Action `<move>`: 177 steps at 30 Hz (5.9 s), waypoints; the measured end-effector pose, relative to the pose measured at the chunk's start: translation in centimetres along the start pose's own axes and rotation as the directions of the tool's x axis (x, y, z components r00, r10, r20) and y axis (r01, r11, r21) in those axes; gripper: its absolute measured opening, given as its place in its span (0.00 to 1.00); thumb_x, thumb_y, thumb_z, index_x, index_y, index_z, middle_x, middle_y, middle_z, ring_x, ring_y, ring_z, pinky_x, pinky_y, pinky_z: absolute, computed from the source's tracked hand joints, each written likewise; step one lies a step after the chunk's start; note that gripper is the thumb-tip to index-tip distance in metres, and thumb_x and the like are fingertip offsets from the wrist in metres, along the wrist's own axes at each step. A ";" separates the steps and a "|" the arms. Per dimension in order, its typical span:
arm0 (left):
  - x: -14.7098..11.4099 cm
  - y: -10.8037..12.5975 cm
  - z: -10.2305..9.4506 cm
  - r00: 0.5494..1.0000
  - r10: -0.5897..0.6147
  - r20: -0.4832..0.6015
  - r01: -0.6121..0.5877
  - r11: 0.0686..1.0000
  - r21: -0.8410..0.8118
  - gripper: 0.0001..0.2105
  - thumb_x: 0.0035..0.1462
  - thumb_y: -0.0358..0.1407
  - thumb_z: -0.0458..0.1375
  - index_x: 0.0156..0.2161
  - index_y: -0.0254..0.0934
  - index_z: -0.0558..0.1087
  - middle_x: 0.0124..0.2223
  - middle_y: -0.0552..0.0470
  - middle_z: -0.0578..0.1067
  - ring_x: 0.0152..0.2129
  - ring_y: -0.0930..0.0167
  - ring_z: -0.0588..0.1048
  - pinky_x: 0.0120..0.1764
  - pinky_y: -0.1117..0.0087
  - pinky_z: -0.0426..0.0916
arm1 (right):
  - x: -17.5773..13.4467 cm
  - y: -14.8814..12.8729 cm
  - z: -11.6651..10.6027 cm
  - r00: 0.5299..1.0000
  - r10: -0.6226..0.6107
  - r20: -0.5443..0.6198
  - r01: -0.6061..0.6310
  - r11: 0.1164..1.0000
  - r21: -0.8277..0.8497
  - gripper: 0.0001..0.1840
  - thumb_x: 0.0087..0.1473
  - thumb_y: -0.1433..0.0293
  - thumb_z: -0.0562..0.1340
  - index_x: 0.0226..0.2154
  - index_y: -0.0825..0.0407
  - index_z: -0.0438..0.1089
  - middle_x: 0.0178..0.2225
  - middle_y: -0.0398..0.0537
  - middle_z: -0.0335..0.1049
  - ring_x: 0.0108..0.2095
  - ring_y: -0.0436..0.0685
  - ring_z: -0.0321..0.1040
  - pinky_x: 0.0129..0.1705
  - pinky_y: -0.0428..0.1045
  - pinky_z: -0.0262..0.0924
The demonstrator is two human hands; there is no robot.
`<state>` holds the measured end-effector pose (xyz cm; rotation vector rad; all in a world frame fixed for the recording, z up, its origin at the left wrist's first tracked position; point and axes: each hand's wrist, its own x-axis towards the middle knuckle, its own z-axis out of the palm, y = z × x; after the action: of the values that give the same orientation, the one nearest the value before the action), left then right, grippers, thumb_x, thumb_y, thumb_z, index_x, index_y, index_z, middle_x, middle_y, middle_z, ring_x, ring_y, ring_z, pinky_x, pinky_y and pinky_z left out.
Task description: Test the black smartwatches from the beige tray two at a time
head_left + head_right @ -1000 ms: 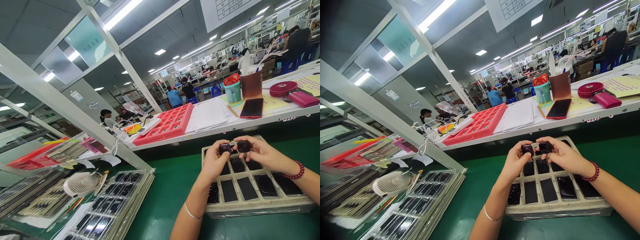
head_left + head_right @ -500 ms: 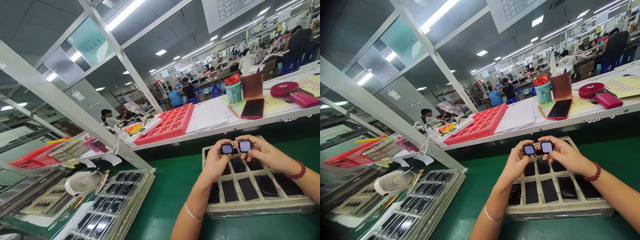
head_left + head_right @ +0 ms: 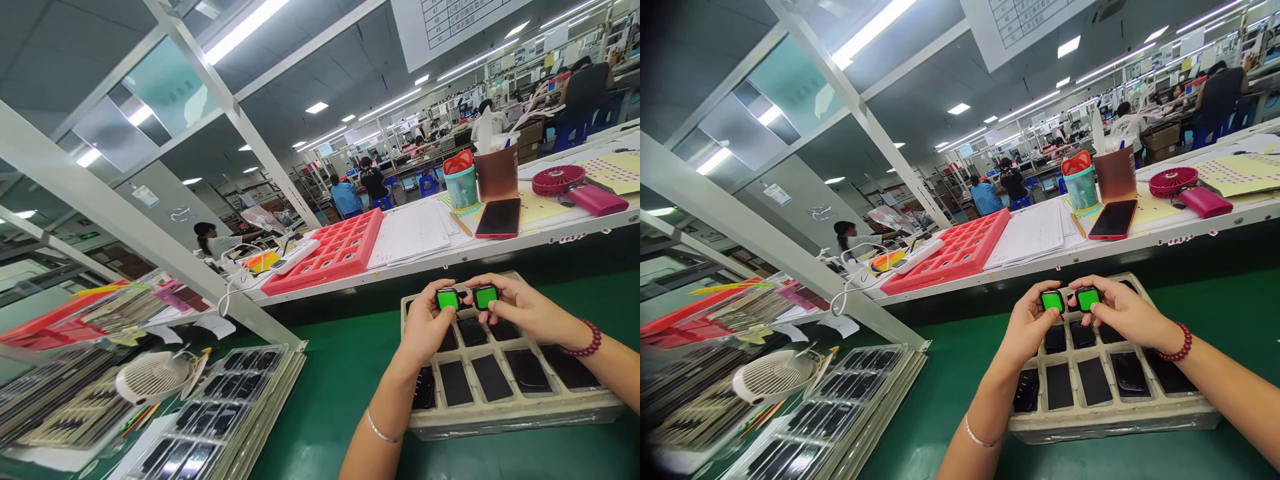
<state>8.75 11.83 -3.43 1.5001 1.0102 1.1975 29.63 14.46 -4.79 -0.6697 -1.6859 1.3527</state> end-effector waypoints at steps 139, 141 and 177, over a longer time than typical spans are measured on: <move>-0.1 0.3 0.2 0.998 -0.024 -0.052 0.027 0.999 0.040 0.27 0.49 0.26 0.61 0.57 0.35 0.68 0.42 0.46 0.78 0.40 0.68 0.75 0.41 0.70 0.67 | 0.3 2.2 -0.4 1.000 0.018 0.014 -0.019 0.994 0.111 0.37 0.55 0.67 0.69 0.64 0.45 0.59 0.54 0.55 0.73 0.37 0.57 0.74 0.37 0.53 0.73; -0.1 0.3 0.2 0.999 -0.038 -0.036 0.038 0.999 -0.020 0.31 0.47 0.26 0.62 0.59 0.36 0.66 0.42 0.47 0.78 0.39 0.69 0.75 0.40 0.70 0.67 | 0.4 2.5 -0.6 1.000 0.006 0.010 -0.007 0.985 0.171 0.38 0.55 0.66 0.70 0.64 0.44 0.57 0.54 0.54 0.71 0.36 0.55 0.73 0.35 0.52 0.73; 0.3 0.2 -0.2 0.995 -0.099 0.013 0.099 0.959 -0.266 0.33 0.44 0.27 0.69 0.57 0.36 0.67 0.48 0.44 0.79 0.36 0.68 0.80 0.32 0.75 0.69 | 0.4 0.5 -0.3 0.994 0.058 -0.088 -0.038 0.977 0.209 0.32 0.48 0.65 0.74 0.55 0.47 0.67 0.43 0.50 0.76 0.33 0.56 0.76 0.33 0.51 0.74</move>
<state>8.57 12.09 -3.17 1.2247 0.8752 1.2101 29.68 15.06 -5.20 -0.6455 -1.4395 1.4840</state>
